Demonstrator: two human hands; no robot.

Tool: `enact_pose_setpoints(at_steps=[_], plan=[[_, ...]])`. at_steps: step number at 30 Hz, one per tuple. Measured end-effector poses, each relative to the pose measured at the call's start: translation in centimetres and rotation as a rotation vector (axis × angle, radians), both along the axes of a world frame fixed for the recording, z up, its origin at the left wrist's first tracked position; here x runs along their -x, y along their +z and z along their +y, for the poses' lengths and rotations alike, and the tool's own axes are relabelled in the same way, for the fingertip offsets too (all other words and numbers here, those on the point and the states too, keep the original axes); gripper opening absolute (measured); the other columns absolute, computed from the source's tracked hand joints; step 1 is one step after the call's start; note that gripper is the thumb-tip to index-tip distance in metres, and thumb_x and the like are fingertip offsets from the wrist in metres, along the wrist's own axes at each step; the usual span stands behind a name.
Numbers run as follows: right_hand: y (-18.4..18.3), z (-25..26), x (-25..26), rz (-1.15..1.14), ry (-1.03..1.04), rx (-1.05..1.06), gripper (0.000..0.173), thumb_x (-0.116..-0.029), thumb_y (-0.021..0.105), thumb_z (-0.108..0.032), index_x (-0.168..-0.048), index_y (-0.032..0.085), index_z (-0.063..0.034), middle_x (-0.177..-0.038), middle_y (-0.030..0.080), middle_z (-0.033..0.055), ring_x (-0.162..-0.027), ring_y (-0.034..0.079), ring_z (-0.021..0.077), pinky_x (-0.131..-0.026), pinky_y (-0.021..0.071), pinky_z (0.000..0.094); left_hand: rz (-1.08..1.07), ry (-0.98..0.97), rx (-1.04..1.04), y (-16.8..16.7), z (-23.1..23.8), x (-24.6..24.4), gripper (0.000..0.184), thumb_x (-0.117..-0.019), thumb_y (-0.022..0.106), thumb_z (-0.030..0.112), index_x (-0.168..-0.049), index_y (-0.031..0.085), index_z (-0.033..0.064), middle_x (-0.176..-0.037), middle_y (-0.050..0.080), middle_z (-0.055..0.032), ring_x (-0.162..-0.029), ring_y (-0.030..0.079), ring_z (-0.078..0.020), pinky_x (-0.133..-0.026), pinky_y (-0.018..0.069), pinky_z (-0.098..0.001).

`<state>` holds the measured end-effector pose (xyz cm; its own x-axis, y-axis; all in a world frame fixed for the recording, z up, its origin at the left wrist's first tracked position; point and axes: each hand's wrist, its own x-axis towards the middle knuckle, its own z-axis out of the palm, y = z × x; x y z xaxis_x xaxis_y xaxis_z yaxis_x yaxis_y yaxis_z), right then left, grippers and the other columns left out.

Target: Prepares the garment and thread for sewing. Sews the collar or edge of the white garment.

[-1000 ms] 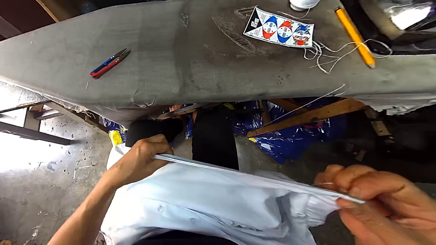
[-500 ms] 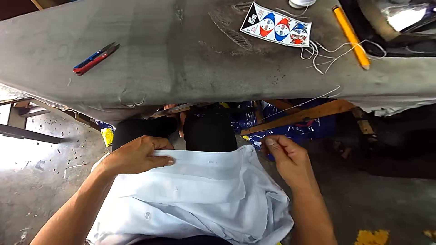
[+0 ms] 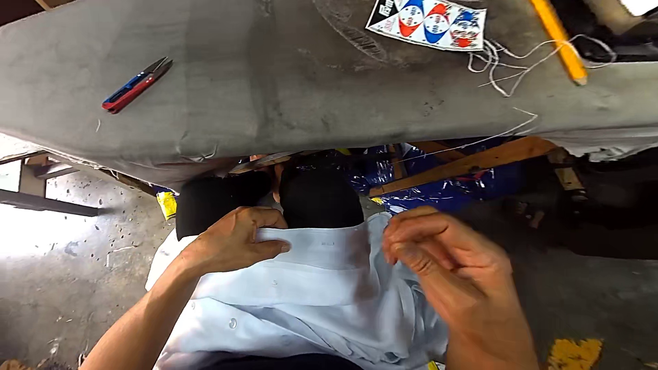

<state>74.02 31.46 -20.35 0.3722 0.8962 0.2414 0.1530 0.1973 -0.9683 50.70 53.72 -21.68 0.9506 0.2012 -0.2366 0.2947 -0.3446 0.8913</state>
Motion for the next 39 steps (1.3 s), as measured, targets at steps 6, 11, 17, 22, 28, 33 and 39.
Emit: enact_pose_setpoints(at_steps=[6, 11, 17, 22, 28, 33, 39], plan=[[-0.9, 1.8, 4.9, -0.103, 0.056, 0.034, 0.011, -0.0985, 0.066, -0.012, -0.103, 0.072, -0.0045, -0.102, 0.066, 0.0023, -0.089, 0.065, 0.0072, -0.075, 0.0581, 0.0204, -0.153, 0.049, 0.164, -0.3, -0.4, 0.8, 0.022, -0.0990, 0.069, 0.028, -0.103, 0.073, 0.0069, -0.091, 0.068, 0.0031, -0.080, 0.061, 0.0003, -0.071, 0.0520, -0.0177], [-1.8, 2.4, 3.9, 0.123, 0.064, 0.004, 0.009, -0.0989, 0.064, -0.008, -0.104, 0.070, -0.0048, -0.095, 0.066, -0.0011, -0.071, 0.061, 0.0038, -0.061, 0.0540, 0.0185, -0.166, 0.119, 0.426, -0.5, 0.7, 1.0, 0.034, -0.1099, 0.046, 0.022, -0.099, 0.074, 0.0079, -0.081, 0.068, 0.0067, -0.073, 0.062, 0.0018, -0.067, 0.0523, -0.0173], [-1.8, 2.6, 3.9, 0.179, 0.095, -0.011, 0.010, -0.0995, 0.063, -0.006, -0.107, 0.069, -0.0045, -0.099, 0.066, 0.0013, -0.072, 0.061, 0.0044, -0.060, 0.0532, 0.0181, -0.200, 0.195, 0.357, -0.7, -0.9, 0.9, 0.013, -0.0956, 0.073, 0.016, -0.102, 0.073, 0.0053, -0.080, 0.069, 0.0058, -0.070, 0.061, 0.0018, -0.065, 0.0514, -0.0156], [-0.2, 2.4, 5.3, -0.104, 0.051, 0.036, 0.010, -0.0988, 0.066, -0.013, -0.104, 0.072, -0.0063, -0.102, 0.068, 0.0014, -0.085, 0.065, 0.0062, -0.071, 0.0570, 0.0193, -0.276, 0.279, 0.275, -0.8, -2.0, 1.1, 0.012, -0.0941, 0.074, 0.015, -0.099, 0.074, 0.0042, -0.086, 0.068, 0.0019, -0.073, 0.061, -0.0007, -0.066, 0.0516, -0.0164], [-0.6, 3.1, 7.8, -0.271, 0.012, 0.102, 0.012, -0.0981, 0.066, -0.014, -0.100, 0.074, -0.0066, -0.095, 0.066, 0.0012, -0.078, 0.061, 0.0020, -0.062, 0.0520, 0.0142, -0.303, 0.312, 0.265, -0.3, -2.3, 1.5, 0.011, -0.0933, 0.074, 0.013, -0.099, 0.075, 0.0037, -0.088, 0.069, 0.0007, -0.074, 0.062, -0.0018, -0.066, 0.0526, -0.0170], [-1.2, 3.4, 8.4, -0.324, -0.068, 0.118, 0.012, -0.0958, 0.067, -0.013, -0.098, 0.076, -0.0056, -0.092, 0.066, 0.0013, -0.076, 0.061, -0.0004, -0.061, 0.0512, 0.0117, -0.309, 0.309, 0.284, -0.1, -2.2, 1.9, 0.011, -0.0931, 0.074, 0.012, -0.100, 0.075, 0.0036, -0.088, 0.068, 0.0007, -0.073, 0.061, -0.0019, -0.065, 0.0522, -0.0169], [-1.4, 3.6, 8.7, -0.310, -0.094, 0.120, 0.010, -0.0945, 0.068, -0.011, -0.097, 0.076, -0.0045, -0.090, 0.066, 0.0015, -0.074, 0.060, -0.0011, -0.060, 0.0503, 0.0108, -0.336, 0.294, 0.300, 0.0, -2.3, 2.1, 0.010, -0.0931, 0.073, 0.011, -0.099, 0.075, 0.0025, -0.089, 0.068, 0.0002, -0.075, 0.062, -0.0018, -0.066, 0.0526, -0.0168]])
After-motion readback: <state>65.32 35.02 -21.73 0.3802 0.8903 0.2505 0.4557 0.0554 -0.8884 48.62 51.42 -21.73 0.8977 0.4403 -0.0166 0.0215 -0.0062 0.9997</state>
